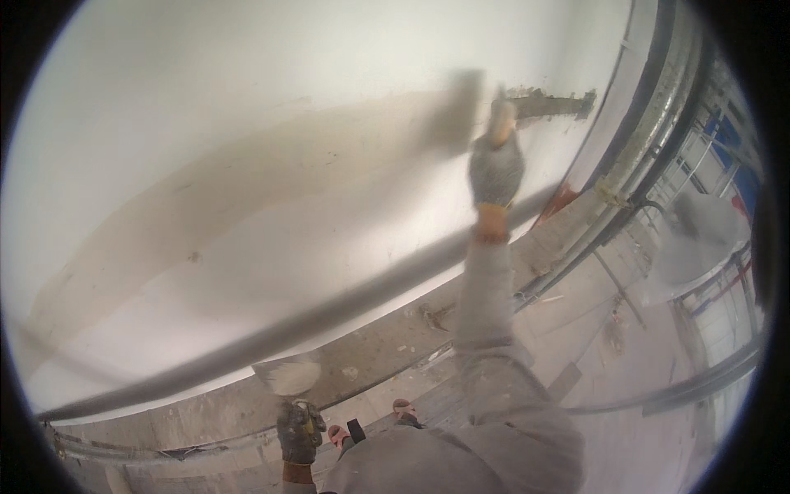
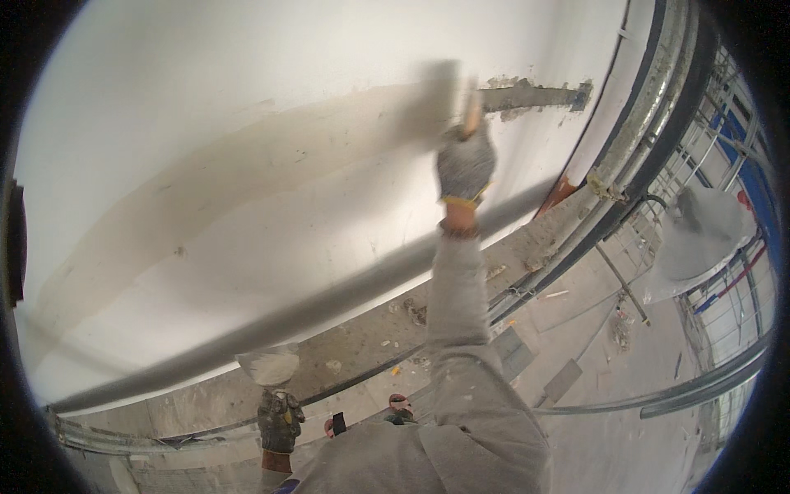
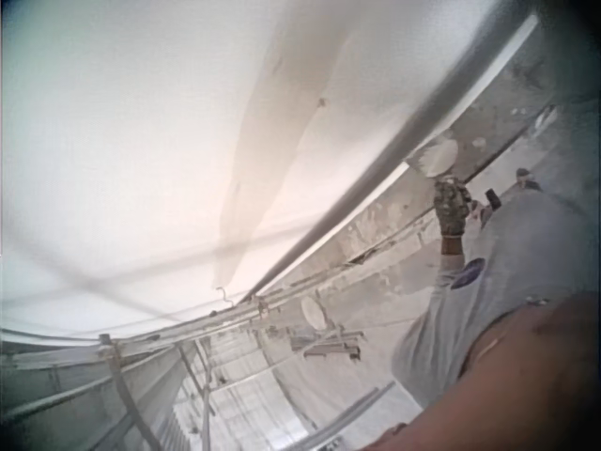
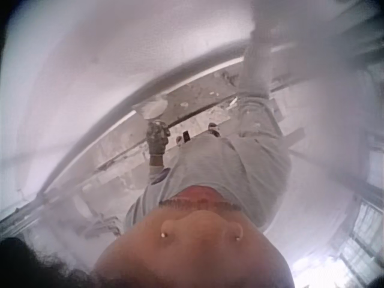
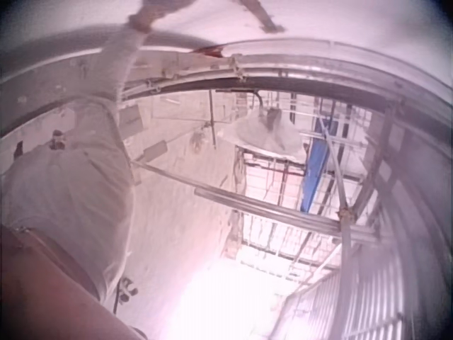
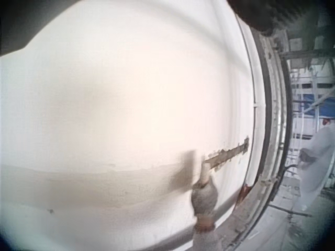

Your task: The person scoops plaster from a bucket using a trowel and applies it to a white ceiling surface. They spread the material in smooth strokes, working around metal pipes and scaffolding supports.

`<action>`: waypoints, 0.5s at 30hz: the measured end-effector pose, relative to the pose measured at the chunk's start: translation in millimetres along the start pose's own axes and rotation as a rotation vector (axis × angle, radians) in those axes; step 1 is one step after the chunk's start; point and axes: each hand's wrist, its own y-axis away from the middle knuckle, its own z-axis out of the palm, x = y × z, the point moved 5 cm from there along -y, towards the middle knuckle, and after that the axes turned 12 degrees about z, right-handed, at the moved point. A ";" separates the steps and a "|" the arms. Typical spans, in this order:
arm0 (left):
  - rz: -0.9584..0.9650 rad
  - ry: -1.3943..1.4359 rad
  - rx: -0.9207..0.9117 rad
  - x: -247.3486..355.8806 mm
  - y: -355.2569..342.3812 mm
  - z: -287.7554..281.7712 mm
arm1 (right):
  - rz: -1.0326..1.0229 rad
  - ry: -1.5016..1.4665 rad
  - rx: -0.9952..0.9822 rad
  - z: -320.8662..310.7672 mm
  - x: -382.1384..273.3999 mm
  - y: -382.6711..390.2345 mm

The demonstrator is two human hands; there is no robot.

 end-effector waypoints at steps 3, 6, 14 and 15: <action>-0.007 0.056 0.002 -19.5 5.5 -3.6 | 0.030 0.144 0.146 14.2 45.1 -56.9; -0.145 0.065 -0.001 -10.6 18.4 5.8 | 0.062 0.106 0.107 41.8 44.8 -50.6; -0.074 -0.014 0.020 17.7 29.4 -20.2 | -0.001 -0.135 0.058 81.0 -45.0 77.3; -0.059 -0.009 0.028 21.0 30.6 -27.7 | -0.064 -0.173 0.099 84.4 -58.5 97.5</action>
